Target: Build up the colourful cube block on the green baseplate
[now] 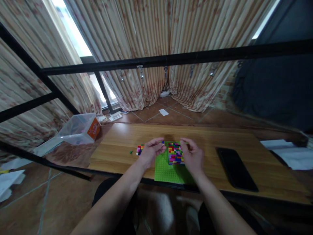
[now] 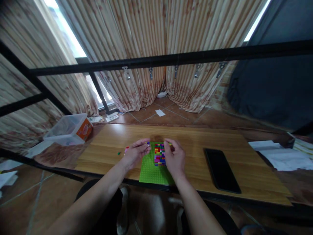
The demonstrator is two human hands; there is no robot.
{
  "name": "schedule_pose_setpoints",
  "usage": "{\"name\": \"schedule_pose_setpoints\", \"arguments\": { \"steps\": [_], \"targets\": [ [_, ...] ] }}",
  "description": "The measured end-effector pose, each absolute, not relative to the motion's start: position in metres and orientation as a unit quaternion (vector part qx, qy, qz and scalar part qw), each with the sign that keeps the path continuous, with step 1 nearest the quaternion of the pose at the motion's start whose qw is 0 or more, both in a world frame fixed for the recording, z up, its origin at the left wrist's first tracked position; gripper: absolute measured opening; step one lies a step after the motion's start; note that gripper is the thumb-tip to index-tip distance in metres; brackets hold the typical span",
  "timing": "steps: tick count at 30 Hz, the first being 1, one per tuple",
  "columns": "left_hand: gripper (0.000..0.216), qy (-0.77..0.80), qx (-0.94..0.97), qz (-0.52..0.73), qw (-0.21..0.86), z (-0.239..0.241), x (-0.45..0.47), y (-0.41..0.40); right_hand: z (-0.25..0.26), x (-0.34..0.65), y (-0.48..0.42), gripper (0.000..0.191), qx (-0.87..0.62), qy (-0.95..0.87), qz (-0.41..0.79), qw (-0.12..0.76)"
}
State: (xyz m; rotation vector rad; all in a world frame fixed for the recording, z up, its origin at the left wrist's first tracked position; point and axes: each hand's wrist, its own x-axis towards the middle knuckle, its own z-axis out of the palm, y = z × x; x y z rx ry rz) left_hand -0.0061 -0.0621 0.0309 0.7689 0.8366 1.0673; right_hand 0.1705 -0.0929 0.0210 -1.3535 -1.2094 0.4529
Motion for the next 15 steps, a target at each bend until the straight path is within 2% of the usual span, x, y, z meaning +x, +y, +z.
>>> {"name": "schedule_pose_setpoints", "arguments": {
  "steps": [5, 15],
  "targets": [
    [0.033, 0.362, 0.315, 0.471, 0.740, 0.029, 0.004, -0.061, 0.033, 0.159, -0.095, 0.021, -0.521, -0.614, 0.169, 0.569],
    [0.039, 0.370, 0.479, 0.464, 0.647, 0.035, 0.001, -0.053, 0.034, 0.155, -0.089, 0.025, -0.481, -0.747, 0.146, 0.435]
  ]
}}
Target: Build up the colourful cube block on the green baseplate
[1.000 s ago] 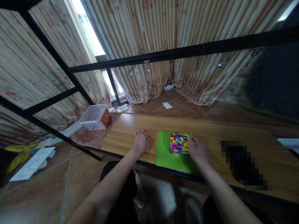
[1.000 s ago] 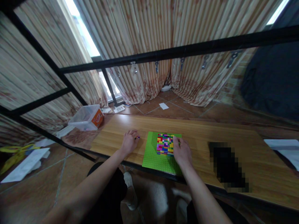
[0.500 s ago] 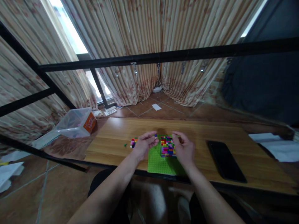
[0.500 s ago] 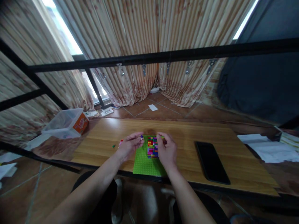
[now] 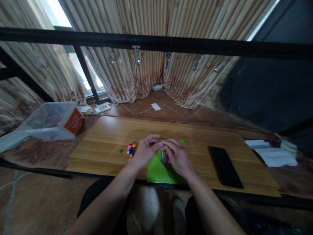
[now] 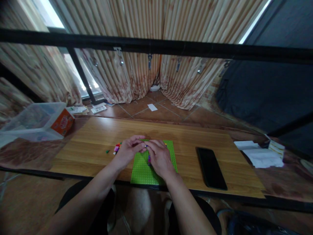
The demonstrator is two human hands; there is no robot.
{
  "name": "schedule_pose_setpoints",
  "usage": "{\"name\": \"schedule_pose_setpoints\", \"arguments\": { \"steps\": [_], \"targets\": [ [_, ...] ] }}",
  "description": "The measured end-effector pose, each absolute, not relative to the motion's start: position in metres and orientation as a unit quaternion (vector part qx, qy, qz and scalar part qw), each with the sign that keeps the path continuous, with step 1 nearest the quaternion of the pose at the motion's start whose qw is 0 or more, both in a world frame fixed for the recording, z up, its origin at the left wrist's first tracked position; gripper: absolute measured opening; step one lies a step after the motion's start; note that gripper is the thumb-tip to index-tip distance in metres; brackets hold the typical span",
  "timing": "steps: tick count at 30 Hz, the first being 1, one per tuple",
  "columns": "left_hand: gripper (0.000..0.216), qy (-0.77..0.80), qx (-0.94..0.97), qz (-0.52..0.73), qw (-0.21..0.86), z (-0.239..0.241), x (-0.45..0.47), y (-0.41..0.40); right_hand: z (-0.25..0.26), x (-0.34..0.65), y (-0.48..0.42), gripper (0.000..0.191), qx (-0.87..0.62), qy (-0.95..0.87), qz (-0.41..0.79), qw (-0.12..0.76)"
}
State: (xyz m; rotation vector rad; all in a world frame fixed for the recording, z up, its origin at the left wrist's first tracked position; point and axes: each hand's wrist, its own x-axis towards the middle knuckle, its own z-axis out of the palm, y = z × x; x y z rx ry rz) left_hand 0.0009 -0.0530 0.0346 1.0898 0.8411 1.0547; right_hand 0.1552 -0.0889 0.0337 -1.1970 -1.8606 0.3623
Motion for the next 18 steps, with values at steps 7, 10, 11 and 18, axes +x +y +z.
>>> {"name": "schedule_pose_setpoints", "arguments": {
  "steps": [7, 10, 11, 18],
  "targets": [
    [0.030, 0.415, 0.473, 0.462, 0.625, 0.036, -0.005, -0.055, 0.029, 0.144, -0.092, 0.021, -0.498, -0.748, 0.108, 0.426],
    [0.026, 0.403, 0.436, 0.473, 0.651, 0.038, -0.003, -0.060, 0.032, 0.141, -0.093, 0.021, -0.498, -0.740, 0.124, 0.435],
    [0.026, 0.398, 0.420, 0.474, 0.664, 0.038, -0.002, -0.061, 0.033, 0.141, -0.093, 0.021, -0.497, -0.736, 0.133, 0.440],
    [0.030, 0.352, 0.332, 0.477, 0.734, 0.039, -0.004, -0.064, 0.034, 0.147, -0.094, 0.019, -0.508, -0.668, 0.213, 0.500]
  ]
}}
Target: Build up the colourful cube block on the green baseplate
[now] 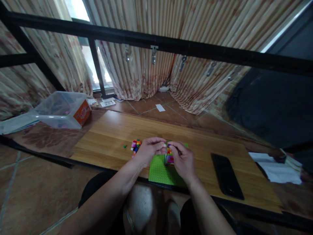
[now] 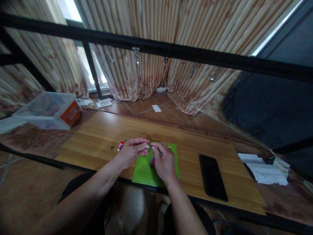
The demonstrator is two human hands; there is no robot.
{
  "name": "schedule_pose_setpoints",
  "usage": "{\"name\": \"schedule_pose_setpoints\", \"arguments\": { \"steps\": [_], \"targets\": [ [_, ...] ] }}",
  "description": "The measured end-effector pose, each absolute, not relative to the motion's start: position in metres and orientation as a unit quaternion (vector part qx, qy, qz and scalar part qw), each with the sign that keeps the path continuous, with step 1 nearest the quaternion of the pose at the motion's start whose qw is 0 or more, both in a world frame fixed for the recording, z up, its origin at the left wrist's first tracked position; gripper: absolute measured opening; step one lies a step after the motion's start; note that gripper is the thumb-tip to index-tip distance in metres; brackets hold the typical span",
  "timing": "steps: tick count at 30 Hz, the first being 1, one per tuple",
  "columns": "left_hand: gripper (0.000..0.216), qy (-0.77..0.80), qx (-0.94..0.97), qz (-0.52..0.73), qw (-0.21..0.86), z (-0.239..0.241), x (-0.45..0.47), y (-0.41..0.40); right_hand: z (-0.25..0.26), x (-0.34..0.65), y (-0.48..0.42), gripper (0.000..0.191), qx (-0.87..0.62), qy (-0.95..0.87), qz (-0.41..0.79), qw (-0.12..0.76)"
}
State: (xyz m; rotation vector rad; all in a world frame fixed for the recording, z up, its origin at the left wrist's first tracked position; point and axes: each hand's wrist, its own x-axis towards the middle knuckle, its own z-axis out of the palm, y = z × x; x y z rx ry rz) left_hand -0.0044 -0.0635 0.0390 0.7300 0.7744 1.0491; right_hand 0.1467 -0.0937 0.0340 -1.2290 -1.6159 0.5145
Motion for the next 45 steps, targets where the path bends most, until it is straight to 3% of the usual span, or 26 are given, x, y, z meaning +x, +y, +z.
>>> {"name": "schedule_pose_setpoints", "arguments": {
  "steps": [8, 15, 21, 32, 45],
  "targets": [
    [0.010, 0.406, 0.402, 0.461, 0.679, 0.035, -0.001, -0.061, 0.031, 0.152, -0.090, 0.024, -0.565, -0.539, 0.254, 0.571],
    [0.022, 0.371, 0.453, 0.436, 0.684, 0.027, 0.005, -0.062, 0.029, 0.150, -0.086, 0.023, -0.553, -0.583, 0.231, 0.548],
    [0.018, 0.340, 0.450, 0.441, 0.699, 0.028, 0.007, -0.065, 0.028, 0.148, -0.084, 0.018, -0.528, -0.643, 0.183, 0.524],
    [0.024, 0.386, 0.532, 0.442, 0.610, 0.016, 0.008, -0.061, 0.028, 0.146, -0.089, 0.020, -0.532, -0.716, 0.070, 0.447],
    [0.032, 0.385, 0.433, 0.435, 0.689, 0.029, 0.005, -0.062, 0.023, 0.147, -0.090, 0.018, -0.529, -0.709, 0.095, 0.456]
  ]
}}
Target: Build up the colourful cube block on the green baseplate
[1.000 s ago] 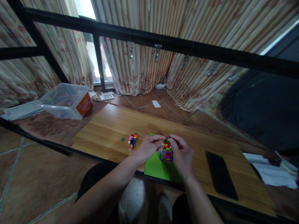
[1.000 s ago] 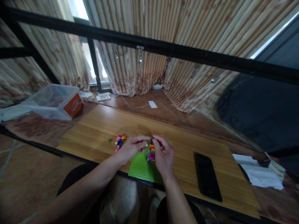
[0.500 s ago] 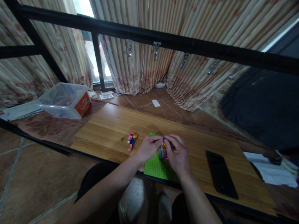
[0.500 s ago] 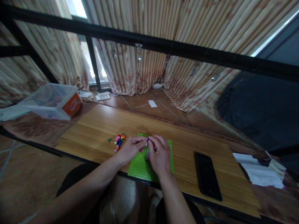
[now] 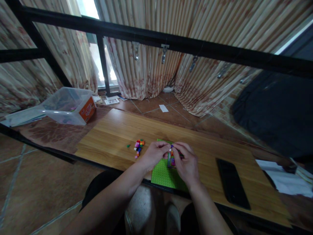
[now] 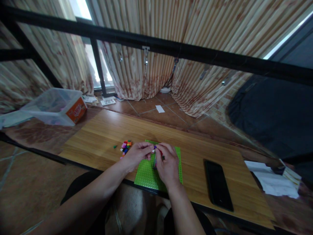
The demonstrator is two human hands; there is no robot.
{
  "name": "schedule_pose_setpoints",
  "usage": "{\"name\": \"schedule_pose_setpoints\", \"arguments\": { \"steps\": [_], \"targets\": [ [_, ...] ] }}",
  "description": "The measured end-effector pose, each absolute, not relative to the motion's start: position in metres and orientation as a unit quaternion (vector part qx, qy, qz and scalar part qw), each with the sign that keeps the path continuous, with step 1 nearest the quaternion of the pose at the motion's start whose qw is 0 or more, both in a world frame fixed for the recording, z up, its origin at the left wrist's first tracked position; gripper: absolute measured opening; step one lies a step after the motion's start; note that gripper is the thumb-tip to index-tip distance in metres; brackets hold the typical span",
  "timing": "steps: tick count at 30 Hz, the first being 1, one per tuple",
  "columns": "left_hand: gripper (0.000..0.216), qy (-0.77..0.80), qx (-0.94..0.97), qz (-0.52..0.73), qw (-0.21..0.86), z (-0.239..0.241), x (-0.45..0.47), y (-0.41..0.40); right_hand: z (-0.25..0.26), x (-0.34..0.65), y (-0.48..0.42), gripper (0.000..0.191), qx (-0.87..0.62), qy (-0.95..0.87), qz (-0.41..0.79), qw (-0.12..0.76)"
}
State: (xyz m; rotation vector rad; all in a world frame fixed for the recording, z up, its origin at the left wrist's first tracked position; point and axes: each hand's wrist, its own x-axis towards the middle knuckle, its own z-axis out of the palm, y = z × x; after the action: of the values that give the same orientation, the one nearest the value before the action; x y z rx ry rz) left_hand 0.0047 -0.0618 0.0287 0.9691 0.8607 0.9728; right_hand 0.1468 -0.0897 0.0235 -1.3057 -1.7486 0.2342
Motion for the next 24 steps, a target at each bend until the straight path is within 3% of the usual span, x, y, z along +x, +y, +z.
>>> {"name": "schedule_pose_setpoints", "arguments": {
  "steps": [15, 24],
  "targets": [
    [0.026, 0.386, 0.436, 0.429, 0.691, 0.030, 0.004, -0.063, 0.026, 0.154, -0.088, 0.020, -0.524, -0.697, 0.161, 0.463],
    [0.025, 0.477, 0.522, 0.426, 0.564, 0.009, 0.008, -0.059, 0.017, 0.177, -0.068, 0.022, -0.599, -0.597, 0.198, 0.495]
  ]
}}
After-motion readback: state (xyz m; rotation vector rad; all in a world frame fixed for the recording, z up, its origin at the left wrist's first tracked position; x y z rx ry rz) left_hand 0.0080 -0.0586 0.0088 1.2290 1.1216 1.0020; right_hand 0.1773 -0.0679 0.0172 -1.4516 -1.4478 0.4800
